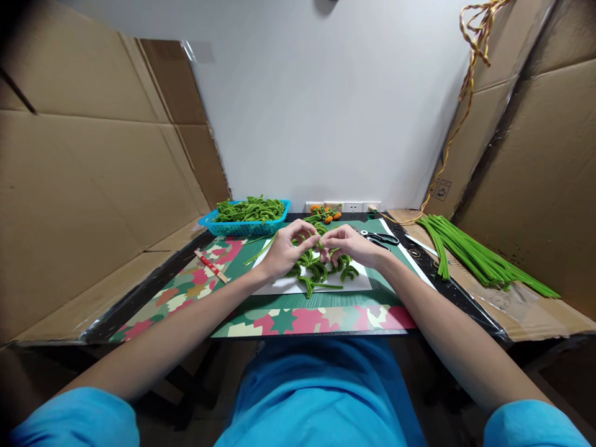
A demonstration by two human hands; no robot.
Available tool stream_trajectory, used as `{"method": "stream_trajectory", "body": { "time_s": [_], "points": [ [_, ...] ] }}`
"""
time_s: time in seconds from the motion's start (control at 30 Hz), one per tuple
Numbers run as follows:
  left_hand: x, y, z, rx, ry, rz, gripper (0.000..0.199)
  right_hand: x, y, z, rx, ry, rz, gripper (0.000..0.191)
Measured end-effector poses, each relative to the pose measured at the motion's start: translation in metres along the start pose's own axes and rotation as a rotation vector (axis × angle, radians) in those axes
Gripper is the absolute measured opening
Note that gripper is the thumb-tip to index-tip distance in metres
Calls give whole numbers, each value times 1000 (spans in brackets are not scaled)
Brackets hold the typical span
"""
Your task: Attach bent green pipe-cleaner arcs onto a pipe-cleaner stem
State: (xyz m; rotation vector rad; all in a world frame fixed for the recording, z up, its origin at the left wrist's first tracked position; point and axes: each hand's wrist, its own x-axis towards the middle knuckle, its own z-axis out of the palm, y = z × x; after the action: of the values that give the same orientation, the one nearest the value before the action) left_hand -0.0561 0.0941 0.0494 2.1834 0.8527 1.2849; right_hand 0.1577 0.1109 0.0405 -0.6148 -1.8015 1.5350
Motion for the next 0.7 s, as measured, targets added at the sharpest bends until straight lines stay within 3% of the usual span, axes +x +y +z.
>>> {"method": "stream_trajectory", "body": {
  "time_s": [0.37,0.7],
  "points": [
    [5,-14,0,-120,-31,-154,46,3,6,-3,-49,93,-32,39],
    [4,-15,0,5,-46,-115,45,4,5,0,-176,153,-80,46]
  ]
}}
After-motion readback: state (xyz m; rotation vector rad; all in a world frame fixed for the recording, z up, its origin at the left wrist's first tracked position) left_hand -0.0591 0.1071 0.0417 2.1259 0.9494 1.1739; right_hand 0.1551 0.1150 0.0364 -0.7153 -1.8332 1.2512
